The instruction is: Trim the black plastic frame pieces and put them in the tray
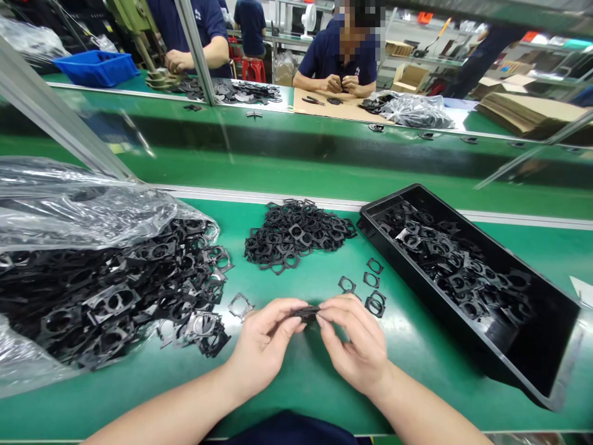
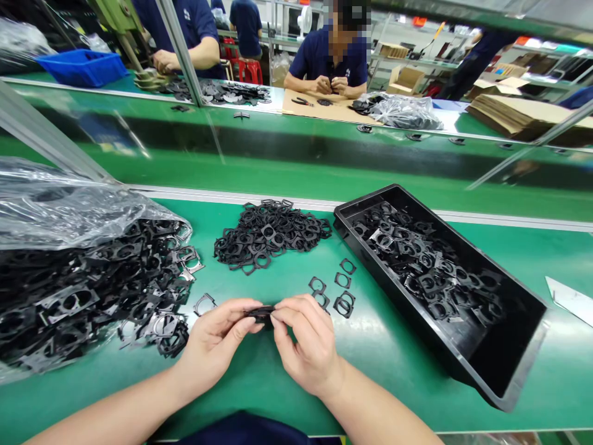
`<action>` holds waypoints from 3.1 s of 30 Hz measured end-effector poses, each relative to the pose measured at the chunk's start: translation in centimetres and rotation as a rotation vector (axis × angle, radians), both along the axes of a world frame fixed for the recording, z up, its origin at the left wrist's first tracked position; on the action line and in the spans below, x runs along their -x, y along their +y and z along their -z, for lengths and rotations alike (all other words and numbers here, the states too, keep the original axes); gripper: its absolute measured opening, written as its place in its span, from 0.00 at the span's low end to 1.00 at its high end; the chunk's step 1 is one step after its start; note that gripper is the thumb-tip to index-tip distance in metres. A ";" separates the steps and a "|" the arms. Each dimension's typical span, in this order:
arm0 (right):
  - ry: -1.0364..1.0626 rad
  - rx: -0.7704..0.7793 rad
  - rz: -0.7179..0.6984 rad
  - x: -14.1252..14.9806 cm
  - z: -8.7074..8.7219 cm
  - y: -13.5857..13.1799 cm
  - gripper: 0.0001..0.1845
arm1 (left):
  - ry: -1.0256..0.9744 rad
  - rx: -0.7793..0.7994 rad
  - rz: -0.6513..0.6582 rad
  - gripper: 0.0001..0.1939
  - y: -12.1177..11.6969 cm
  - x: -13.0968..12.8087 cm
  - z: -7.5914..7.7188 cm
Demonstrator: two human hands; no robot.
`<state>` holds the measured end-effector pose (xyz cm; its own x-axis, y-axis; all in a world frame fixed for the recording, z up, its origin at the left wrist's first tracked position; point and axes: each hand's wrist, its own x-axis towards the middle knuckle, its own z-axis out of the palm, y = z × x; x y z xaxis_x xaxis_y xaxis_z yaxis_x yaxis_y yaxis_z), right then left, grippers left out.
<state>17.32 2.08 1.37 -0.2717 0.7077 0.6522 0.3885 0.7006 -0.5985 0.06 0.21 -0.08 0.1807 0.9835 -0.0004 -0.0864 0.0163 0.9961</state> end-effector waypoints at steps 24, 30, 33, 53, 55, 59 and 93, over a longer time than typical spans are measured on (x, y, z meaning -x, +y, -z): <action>0.151 0.545 -0.047 0.3 0.3 0.2 0.05 | -0.269 0.264 -0.099 0.08 1.1 -0.6 -1.1; 0.109 0.520 -0.047 0.7 0.3 0.2 0.04 | -0.355 0.312 -0.090 0.08 1.2 -0.5 -0.9; 0.076 0.518 -0.065 0.8 0.3 0.2 0.04 | -0.370 0.313 -0.089 0.07 1.2 -0.6 -1.1; -0.086 0.237 -0.071 0.2 0.4 -0.1 0.09 | 0.032 0.095 -0.058 0.08 1.5 0.4 -0.5; -0.074 0.241 -0.067 0.2 0.2 -0.2 0.08 | -0.015 0.110 -0.068 0.07 1.5 0.4 -0.4; -0.062 0.215 -0.047 0.2 0.0 -0.3 0.09 | -0.160 0.182 -0.069 0.07 1.3 0.2 0.0; 0.052 0.059 0.053 0.6 -0.4 -0.9 0.16 | -0.406 0.234 -0.021 0.06 0.7 -0.3 -0.1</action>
<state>16.67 1.14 1.77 -0.2002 0.7576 0.6212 0.3913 0.6431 -0.6582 0.38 0.90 -0.02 0.1918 0.9689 -0.1560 -0.4714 0.2304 0.8513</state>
